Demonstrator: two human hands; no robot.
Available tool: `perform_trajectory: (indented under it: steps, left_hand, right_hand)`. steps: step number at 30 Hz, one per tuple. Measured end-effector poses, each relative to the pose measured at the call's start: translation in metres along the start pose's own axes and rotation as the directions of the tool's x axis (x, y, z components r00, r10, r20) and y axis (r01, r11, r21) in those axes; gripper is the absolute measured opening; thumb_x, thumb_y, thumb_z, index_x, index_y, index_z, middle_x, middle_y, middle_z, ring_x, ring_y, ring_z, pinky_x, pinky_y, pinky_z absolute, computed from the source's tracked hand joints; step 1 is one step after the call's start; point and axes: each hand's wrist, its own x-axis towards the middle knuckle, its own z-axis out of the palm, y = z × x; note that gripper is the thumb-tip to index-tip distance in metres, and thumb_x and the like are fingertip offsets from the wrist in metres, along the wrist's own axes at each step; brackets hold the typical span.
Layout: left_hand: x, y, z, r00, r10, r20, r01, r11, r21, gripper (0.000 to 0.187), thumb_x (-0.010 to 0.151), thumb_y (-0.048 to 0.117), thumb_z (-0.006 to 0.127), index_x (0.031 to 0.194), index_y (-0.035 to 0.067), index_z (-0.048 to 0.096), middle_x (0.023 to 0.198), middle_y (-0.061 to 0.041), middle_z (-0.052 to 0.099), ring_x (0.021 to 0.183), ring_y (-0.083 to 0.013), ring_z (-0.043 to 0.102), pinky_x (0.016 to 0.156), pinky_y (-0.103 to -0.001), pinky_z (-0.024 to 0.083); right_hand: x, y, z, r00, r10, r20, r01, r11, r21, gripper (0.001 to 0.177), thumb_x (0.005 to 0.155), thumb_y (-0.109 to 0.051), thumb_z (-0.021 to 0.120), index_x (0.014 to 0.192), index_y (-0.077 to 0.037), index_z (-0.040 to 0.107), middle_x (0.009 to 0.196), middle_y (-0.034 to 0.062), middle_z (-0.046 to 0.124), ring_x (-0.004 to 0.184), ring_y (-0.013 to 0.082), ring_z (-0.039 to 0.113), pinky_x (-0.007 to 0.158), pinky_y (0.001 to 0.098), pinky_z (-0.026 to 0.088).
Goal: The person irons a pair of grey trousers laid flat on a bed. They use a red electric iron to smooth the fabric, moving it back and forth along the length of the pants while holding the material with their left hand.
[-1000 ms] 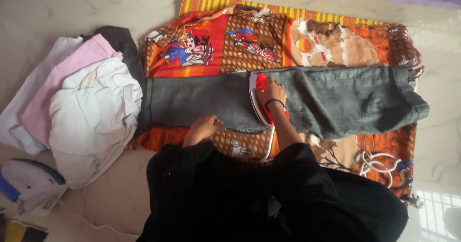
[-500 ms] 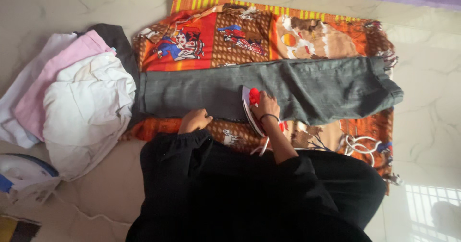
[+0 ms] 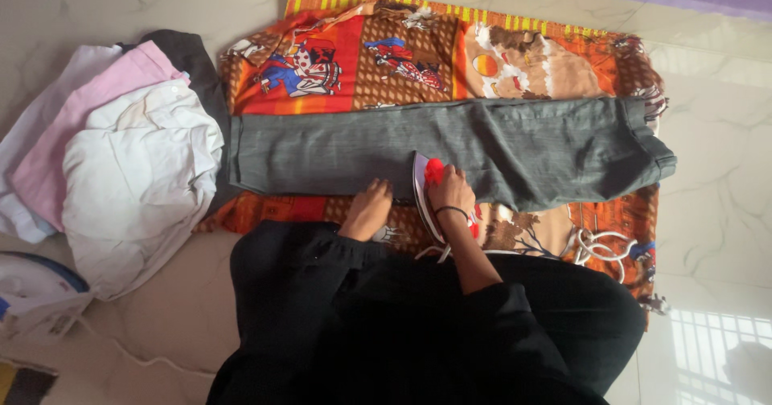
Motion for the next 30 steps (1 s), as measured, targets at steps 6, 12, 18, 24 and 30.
perform_trajectory:
  steps: [6,12,18,24,30]
  left_hand:
    - [-0.004,0.019,0.031,0.968,-0.051,0.244,0.021,0.992,0.126,0.058,0.098,0.021,0.061,0.149,-0.001,0.045,0.158,-0.024,0.038,0.139,-0.0448,0.041,0.09,-0.058,0.05]
    - [0.012,0.02,0.018,0.911,-0.105,0.398,0.083,0.994,0.071,0.076,0.092,0.039,0.069,0.153,0.008,0.037,0.163,-0.02,0.023,0.147,-0.0457,0.028,0.103,-0.065,0.039]
    - [0.019,0.025,0.015,0.905,-0.128,0.405,0.115,0.992,0.057,0.071,0.094,0.032,0.068,0.154,0.009,0.04,0.163,-0.019,0.028,0.148,-0.0428,0.032,0.105,-0.063,0.041]
    - [0.029,0.026,0.023,0.914,-0.178,0.365,0.168,0.984,0.059,0.055,0.094,0.015,0.061,0.148,0.013,0.048,0.161,-0.018,0.034,0.144,-0.0412,0.037,0.099,-0.058,0.046]
    - [0.024,0.027,0.038,0.966,-0.185,0.18,0.18,0.983,0.044,0.041,0.098,0.017,0.057,0.139,0.012,0.056,0.157,-0.017,0.043,0.141,-0.04,0.047,0.094,-0.054,0.052]
  right_hand:
    - [0.029,-0.007,0.003,1.0,0.01,-0.024,-0.01,1.0,-0.008,0.032,0.089,-0.03,0.064,0.114,-0.009,0.063,0.119,0.0206,0.067,0.099,0.0455,0.07,0.084,0.0545,0.056]
    - [0.074,-0.018,0.019,0.997,0.021,-0.078,-0.023,0.999,-0.03,0.025,0.093,-0.019,0.055,0.114,-0.009,0.064,0.117,0.0233,0.068,0.098,0.0461,0.07,0.084,0.0535,0.056]
    - [0.112,-0.024,0.037,0.989,0.022,-0.149,-0.021,1.0,0.005,0.025,0.094,-0.017,0.052,0.114,-0.008,0.065,0.113,0.0234,0.068,0.096,0.0462,0.07,0.081,0.0539,0.057]
    - [0.158,-0.027,0.026,0.992,0.1,-0.076,-0.097,0.994,0.042,0.04,0.084,-0.039,0.07,0.112,-0.011,0.065,0.112,0.0199,0.068,0.104,0.0434,0.068,0.086,0.054,0.055]
    - [0.15,-0.024,0.015,0.943,-0.046,-0.329,0.142,0.951,0.273,0.057,0.082,-0.035,0.075,0.127,-0.01,0.051,0.124,0.0246,0.061,0.103,0.0495,0.065,0.08,0.0575,0.054]
